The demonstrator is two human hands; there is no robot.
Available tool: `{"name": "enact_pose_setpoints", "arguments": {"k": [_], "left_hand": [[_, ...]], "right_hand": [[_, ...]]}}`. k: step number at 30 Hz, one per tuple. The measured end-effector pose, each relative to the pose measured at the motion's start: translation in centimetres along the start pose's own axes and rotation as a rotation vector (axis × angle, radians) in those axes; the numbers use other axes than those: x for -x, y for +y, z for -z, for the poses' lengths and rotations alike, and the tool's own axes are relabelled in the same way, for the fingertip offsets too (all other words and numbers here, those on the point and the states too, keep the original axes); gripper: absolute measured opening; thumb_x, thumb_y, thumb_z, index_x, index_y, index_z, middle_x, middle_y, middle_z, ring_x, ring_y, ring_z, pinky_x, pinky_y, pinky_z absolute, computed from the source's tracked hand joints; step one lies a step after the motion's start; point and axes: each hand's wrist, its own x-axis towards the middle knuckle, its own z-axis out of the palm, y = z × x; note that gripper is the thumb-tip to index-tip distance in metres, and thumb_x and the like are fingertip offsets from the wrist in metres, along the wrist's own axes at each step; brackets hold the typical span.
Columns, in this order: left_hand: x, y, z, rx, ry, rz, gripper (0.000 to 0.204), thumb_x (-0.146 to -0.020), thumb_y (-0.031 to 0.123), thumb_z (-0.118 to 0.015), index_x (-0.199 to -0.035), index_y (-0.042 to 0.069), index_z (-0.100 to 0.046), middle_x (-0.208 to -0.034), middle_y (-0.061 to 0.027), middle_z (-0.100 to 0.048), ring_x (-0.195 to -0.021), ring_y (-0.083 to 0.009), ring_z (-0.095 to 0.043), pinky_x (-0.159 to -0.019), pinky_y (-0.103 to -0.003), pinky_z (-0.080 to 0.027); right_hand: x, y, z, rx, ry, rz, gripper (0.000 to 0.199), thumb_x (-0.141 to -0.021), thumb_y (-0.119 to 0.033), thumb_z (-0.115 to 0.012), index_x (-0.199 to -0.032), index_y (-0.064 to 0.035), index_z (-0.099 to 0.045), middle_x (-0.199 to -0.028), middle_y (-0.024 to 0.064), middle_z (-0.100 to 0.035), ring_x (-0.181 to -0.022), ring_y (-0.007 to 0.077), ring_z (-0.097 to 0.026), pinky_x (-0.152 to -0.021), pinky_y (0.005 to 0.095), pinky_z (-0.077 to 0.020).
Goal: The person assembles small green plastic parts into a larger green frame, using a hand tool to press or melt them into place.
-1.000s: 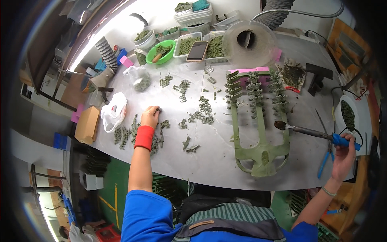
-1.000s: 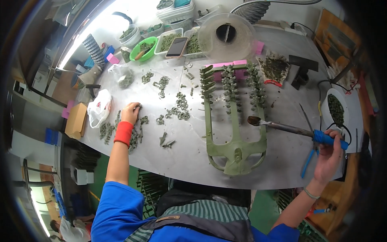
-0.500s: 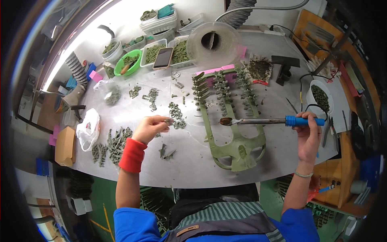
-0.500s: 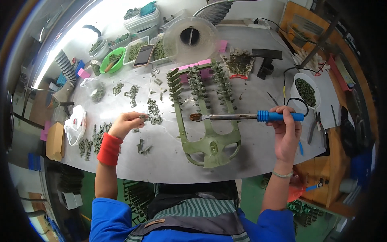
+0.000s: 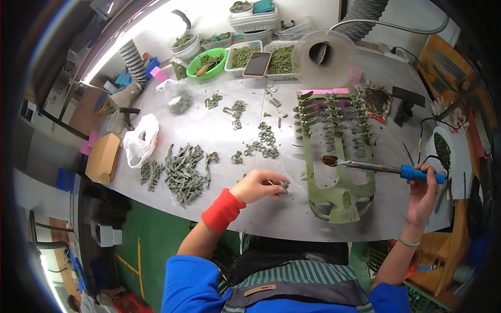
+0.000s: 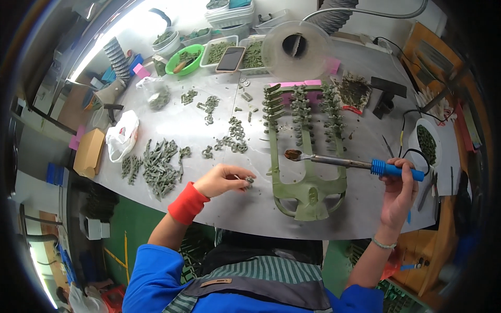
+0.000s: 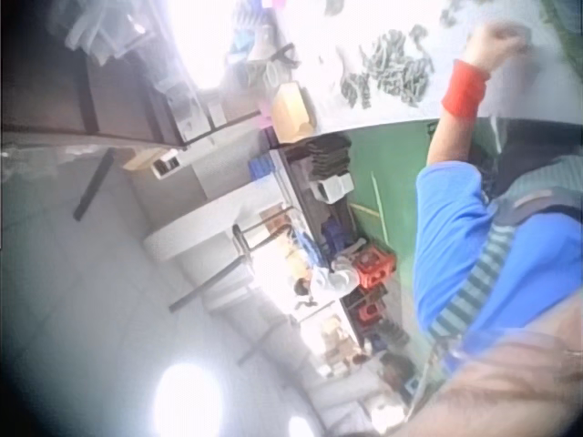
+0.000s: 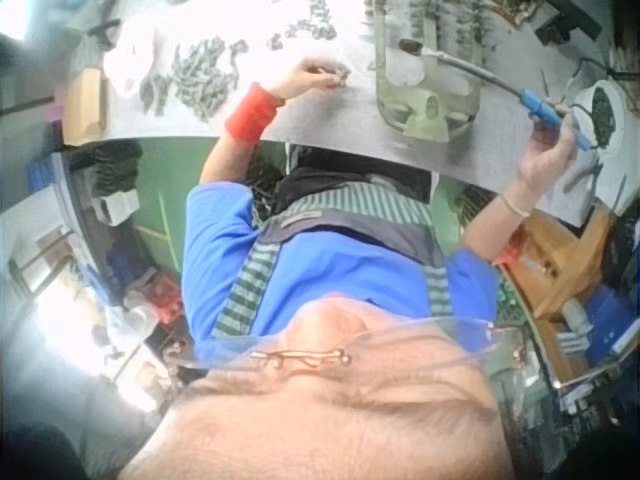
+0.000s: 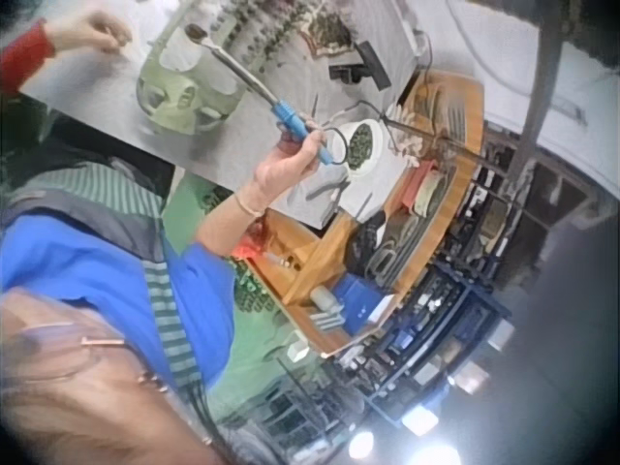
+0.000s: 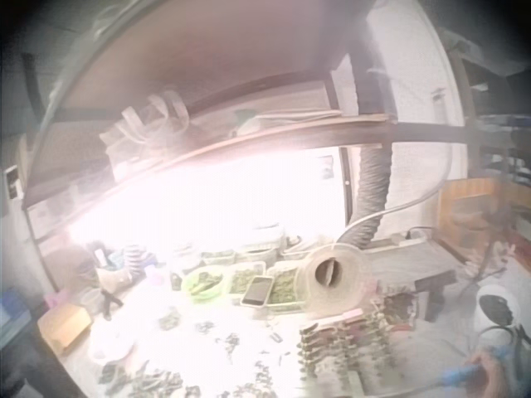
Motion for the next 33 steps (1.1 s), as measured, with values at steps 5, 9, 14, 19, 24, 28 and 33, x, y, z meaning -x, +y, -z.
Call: {"name": "enact_pose_setpoints", "arguments": {"k": [5, 9, 14, 19, 24, 28, 33], "left_hand": [[0.8, -1.0, 0.0, 0.088, 0.036, 0.059, 0.028, -0.089, 0.008, -0.061, -0.117, 0.0, -0.062, -0.096, -0.0077, -0.065, -0.081, -0.0139, -0.065, -0.075, -0.025, -0.054], [0.7, 1.9, -0.1, -0.011, 0.088, -0.022, 0.026, -0.09, 0.007, -0.06, -0.114, -0.004, -0.062, -0.095, -0.0102, -0.066, -0.082, -0.0146, -0.065, -0.076, -0.027, -0.055], [-0.1, 1.6, 0.1, 0.001, 0.036, -0.014, 0.024, -0.09, 0.005, -0.059, -0.113, -0.003, -0.063, -0.096, -0.0075, -0.063, -0.08, -0.0154, -0.065, -0.074, -0.026, -0.055], [-2.1, 3.2, -0.6, -0.128, 0.321, -0.355, 0.017, -0.089, -0.002, -0.057, -0.103, -0.005, -0.065, -0.094, -0.0081, -0.062, -0.082, -0.0135, -0.063, -0.076, -0.024, -0.055], [-6.9, 8.0, -4.0, -0.7, 0.554, -0.791, 0.015, -0.077, 0.001, -0.069, -0.092, 0.005, -0.069, -0.083, -0.0061, -0.067, -0.077, -0.0187, -0.061, -0.063, -0.029, -0.047], [-10.0, 9.8, -5.7, -0.885, 0.668, -0.967, 0.013, -0.073, 0.006, -0.072, -0.086, 0.009, -0.07, -0.082, -0.0035, -0.068, -0.082, -0.0229, -0.057, -0.072, -0.034, -0.047], [-12.3, 9.6, -6.2, -0.999, 0.645, -0.997, 0.012, -0.072, 0.01, -0.072, -0.084, 0.011, -0.071, -0.082, -0.0002, -0.068, -0.082, -0.0212, -0.056, -0.074, -0.034, -0.046]], "right_hand": [[0.0, 0.2, -0.5, 0.006, -0.003, -0.008, 0.019, -0.093, -0.024, -0.056, -0.092, -0.0052, -0.059, -0.094, 0.0075, -0.059, -0.081, 0.0111, -0.055, -0.066, 0.0225, -0.0463], [0.2, 0.3, -0.2, 0.012, -0.003, -0.012, 0.019, -0.093, -0.024, -0.056, -0.092, -0.0045, -0.06, -0.094, 0.0077, -0.059, -0.079, 0.0113, -0.055, -0.067, 0.0229, -0.047], [0.5, 0.1, -0.2, 0.005, 0.028, -0.028, 0.021, -0.093, -0.023, -0.056, -0.093, -0.0026, -0.059, -0.093, 0.0091, -0.06, -0.074, 0.012, -0.056, -0.067, 0.0247, -0.0489], [0.4, 0.2, -0.3, -0.026, 0.026, 0.019, 0.019, -0.093, -0.02, -0.055, -0.093, -0.0007, -0.059, -0.094, 0.0107, -0.06, -0.075, 0.014, -0.058, -0.068, 0.0259, -0.0504], [-0.2, 0.2, 0.7, 0.007, 0.057, 0.078, 0.019, -0.093, -0.019, -0.055, -0.095, 0.0002, -0.06, -0.094, 0.0115, -0.061, -0.076, 0.0154, -0.059, -0.068, 0.0267, -0.0508], [-0.8, 1.0, 1.0, 0.01, 0.026, 0.109, 0.019, -0.093, -0.017, -0.055, -0.094, 0.0013, -0.061, -0.093, 0.012, -0.063, -0.074, 0.0154, -0.06, -0.069, 0.0275, -0.0507], [-1.5, 2.4, 1.5, -0.021, 0.035, 0.087, 0.019, -0.094, -0.016, -0.055, -0.094, 0.0019, -0.062, -0.093, 0.0118, -0.064, -0.074, 0.0153, -0.06, -0.07, 0.0281, -0.0509]]}}
